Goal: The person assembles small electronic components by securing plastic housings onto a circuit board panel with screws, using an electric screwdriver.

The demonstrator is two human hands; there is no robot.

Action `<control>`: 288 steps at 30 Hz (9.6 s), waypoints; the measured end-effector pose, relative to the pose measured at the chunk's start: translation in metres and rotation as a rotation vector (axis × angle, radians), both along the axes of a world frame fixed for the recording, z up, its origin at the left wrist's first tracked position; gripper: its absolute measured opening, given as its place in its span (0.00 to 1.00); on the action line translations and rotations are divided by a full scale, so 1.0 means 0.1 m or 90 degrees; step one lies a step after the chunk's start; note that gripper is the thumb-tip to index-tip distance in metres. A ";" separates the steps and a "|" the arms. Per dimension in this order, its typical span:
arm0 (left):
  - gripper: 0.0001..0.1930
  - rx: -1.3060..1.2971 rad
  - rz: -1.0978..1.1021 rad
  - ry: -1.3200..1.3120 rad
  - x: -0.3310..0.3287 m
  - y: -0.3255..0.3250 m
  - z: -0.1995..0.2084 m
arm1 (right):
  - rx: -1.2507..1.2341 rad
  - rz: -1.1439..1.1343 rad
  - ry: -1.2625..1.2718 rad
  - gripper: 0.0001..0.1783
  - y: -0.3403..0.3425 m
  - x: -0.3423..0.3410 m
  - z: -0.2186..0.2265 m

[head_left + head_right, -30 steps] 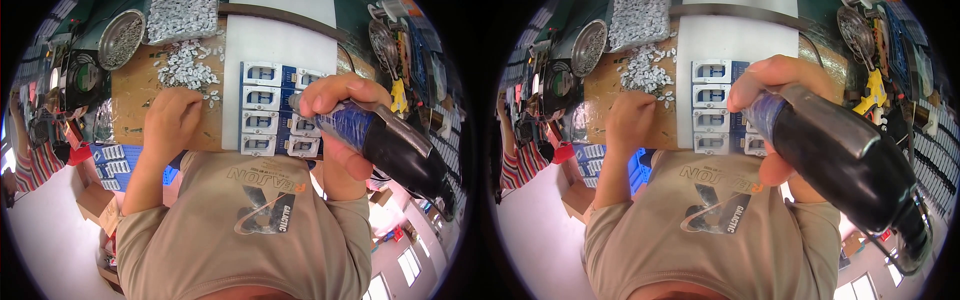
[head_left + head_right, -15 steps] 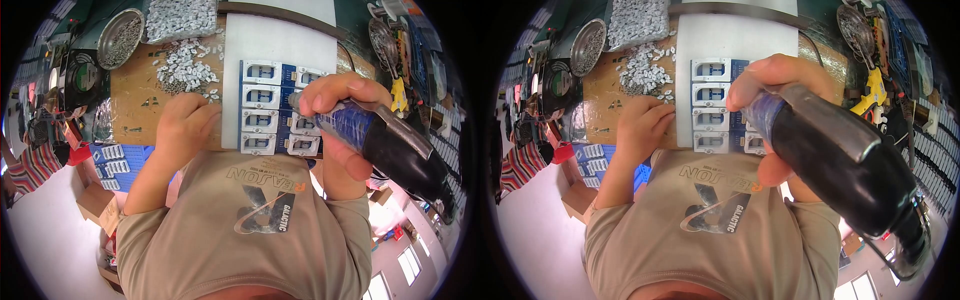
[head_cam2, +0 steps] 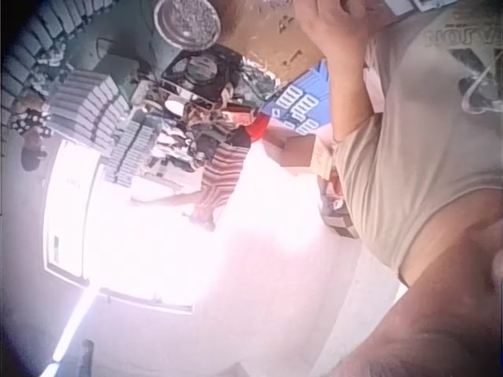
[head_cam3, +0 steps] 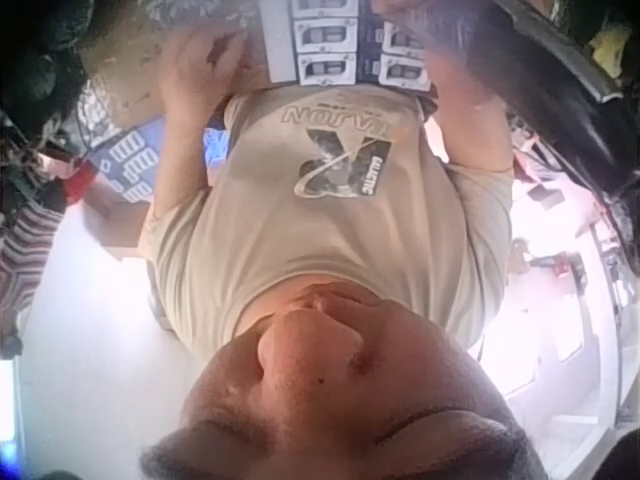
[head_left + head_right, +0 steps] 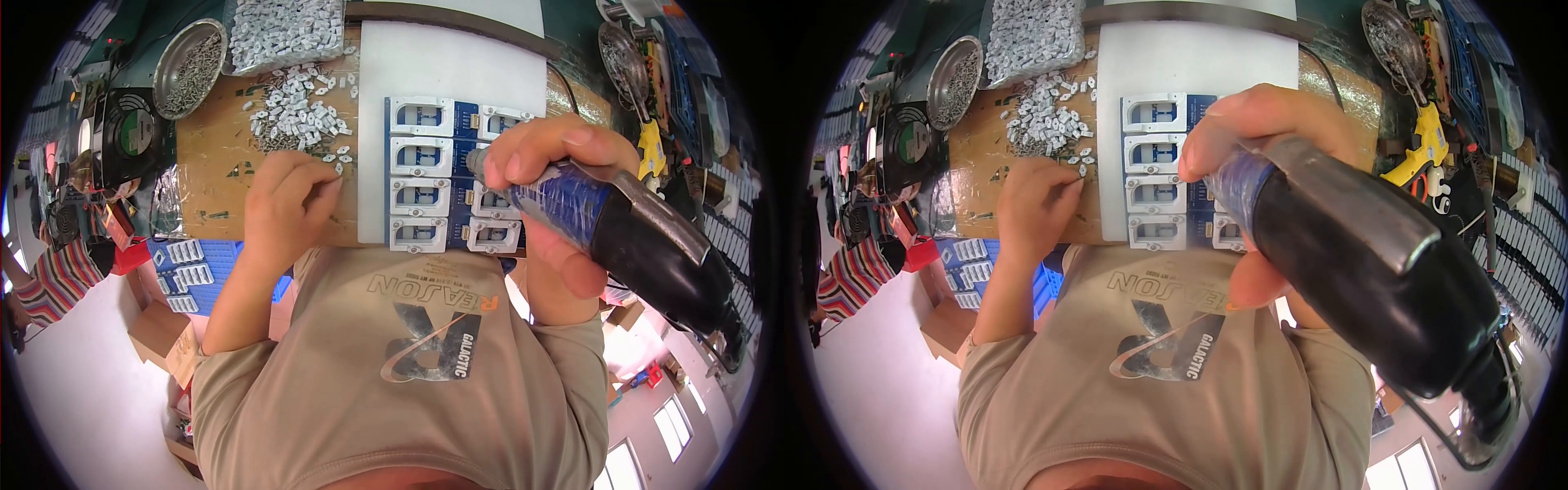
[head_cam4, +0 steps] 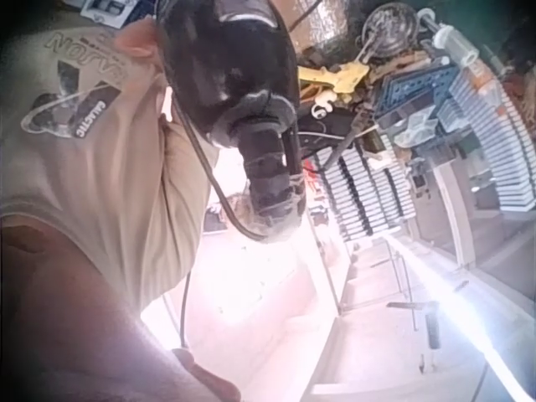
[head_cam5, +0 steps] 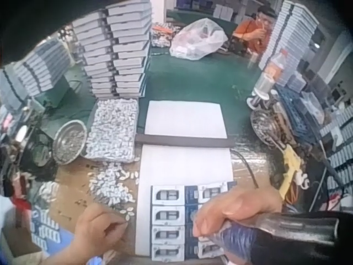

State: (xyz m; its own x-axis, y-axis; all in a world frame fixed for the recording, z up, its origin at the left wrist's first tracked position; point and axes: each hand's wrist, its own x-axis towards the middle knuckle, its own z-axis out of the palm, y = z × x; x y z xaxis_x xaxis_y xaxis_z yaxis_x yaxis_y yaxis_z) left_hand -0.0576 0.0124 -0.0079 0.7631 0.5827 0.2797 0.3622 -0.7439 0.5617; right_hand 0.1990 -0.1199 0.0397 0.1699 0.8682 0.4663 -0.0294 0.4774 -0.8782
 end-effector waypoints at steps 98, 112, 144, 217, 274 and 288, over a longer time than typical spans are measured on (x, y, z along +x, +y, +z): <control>0.06 -0.028 -0.138 -0.081 0.99 -0.01 -0.05 | 0.131 0.199 -0.032 0.51 0.55 0.01 0.13; 0.06 -0.002 -0.025 -0.082 0.46 0.24 0.18 | 0.116 0.096 0.066 0.44 0.25 0.09 0.09; 0.05 0.034 0.052 0.069 -0.04 0.20 0.07 | 0.057 0.070 0.002 0.56 0.17 0.09 -0.07; 0.07 0.054 0.038 -0.139 0.66 -0.08 -0.13 | 0.028 0.194 0.068 0.45 0.76 -0.33 0.24; 0.03 0.080 0.063 0.091 0.27 0.21 0.06 | -0.024 0.005 -0.060 0.53 0.03 0.05 0.05; 0.06 -0.161 0.048 0.029 0.05 0.10 0.30 | -0.083 -0.041 -0.075 0.53 0.01 0.05 0.08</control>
State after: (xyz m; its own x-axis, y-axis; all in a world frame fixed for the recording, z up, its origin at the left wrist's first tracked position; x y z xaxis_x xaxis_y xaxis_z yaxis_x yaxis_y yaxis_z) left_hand -0.0521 0.0221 0.0222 0.7234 0.6853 0.0841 0.4407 -0.5520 0.7079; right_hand 0.2037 -0.1193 0.0475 0.1779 0.9117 0.3704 0.1047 0.3567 -0.9283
